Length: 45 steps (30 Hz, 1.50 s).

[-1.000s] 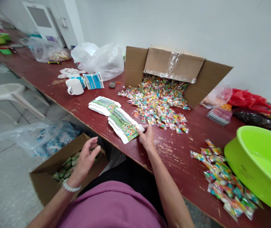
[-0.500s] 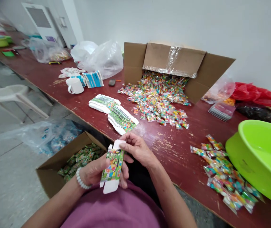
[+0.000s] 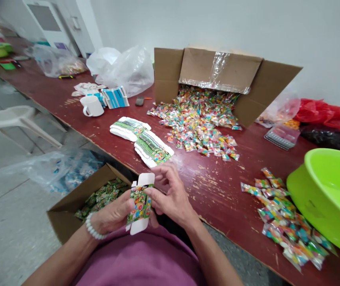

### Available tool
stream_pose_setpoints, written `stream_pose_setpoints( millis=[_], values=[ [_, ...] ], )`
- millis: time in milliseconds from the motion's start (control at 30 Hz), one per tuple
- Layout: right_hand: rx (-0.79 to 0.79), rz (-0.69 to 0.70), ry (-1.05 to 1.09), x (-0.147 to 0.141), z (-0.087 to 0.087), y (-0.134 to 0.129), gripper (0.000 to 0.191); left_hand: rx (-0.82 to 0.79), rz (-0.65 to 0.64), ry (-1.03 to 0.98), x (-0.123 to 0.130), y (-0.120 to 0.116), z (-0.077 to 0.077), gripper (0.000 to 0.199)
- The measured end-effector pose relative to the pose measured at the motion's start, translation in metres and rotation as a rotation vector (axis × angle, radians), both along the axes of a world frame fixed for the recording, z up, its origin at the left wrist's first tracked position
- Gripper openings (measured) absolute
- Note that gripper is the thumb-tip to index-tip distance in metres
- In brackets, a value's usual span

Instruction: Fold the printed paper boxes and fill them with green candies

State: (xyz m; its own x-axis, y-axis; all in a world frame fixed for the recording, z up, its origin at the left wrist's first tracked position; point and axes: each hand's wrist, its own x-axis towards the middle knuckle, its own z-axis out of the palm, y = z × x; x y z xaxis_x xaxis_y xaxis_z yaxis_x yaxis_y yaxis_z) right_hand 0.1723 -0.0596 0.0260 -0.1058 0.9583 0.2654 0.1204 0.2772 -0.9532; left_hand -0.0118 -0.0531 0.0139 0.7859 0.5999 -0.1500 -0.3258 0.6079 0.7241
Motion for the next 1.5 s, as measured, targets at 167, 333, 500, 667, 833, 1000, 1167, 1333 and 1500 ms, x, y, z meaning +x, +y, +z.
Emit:
stream_pose_setpoints(
  millis=[167,333,500,667,833,1000,1167,1333,1500],
  values=[
    [0.315,-0.035,-0.491,0.0,0.007,-0.007,0.029,-0.014,0.028,0.086,0.001,0.002,-0.006,0.064],
    [0.276,-0.026,-0.587,-0.005,0.008,-0.009,0.023,0.12,0.029,0.2,-0.003,0.01,-0.009,0.063],
    [0.187,0.02,-0.548,0.0,0.006,-0.008,0.02,0.186,-0.126,0.236,-0.005,0.012,-0.007,0.067],
    [0.16,0.15,-0.473,-0.005,0.002,-0.017,0.011,0.068,-0.096,0.185,0.0,0.01,-0.012,0.067],
    [0.16,0.031,-0.476,-0.005,-0.004,-0.029,0.01,0.009,-0.025,0.17,-0.001,0.012,-0.02,0.063],
    [0.303,-0.064,-0.634,0.005,-0.007,-0.021,0.02,-0.065,-0.07,0.081,0.0,0.005,-0.023,0.068],
    [0.336,-0.106,-0.708,-0.005,-0.011,-0.024,0.024,-0.077,-0.103,0.078,0.001,0.0,-0.023,0.067],
    [0.37,-0.12,-0.765,-0.007,-0.011,-0.025,0.025,-0.078,-0.12,0.102,-0.001,0.001,-0.023,0.063],
    [0.26,0.143,-0.611,-0.009,-0.015,-0.032,0.003,-0.123,-0.075,0.099,0.002,-0.003,-0.027,0.06]
  ],
)
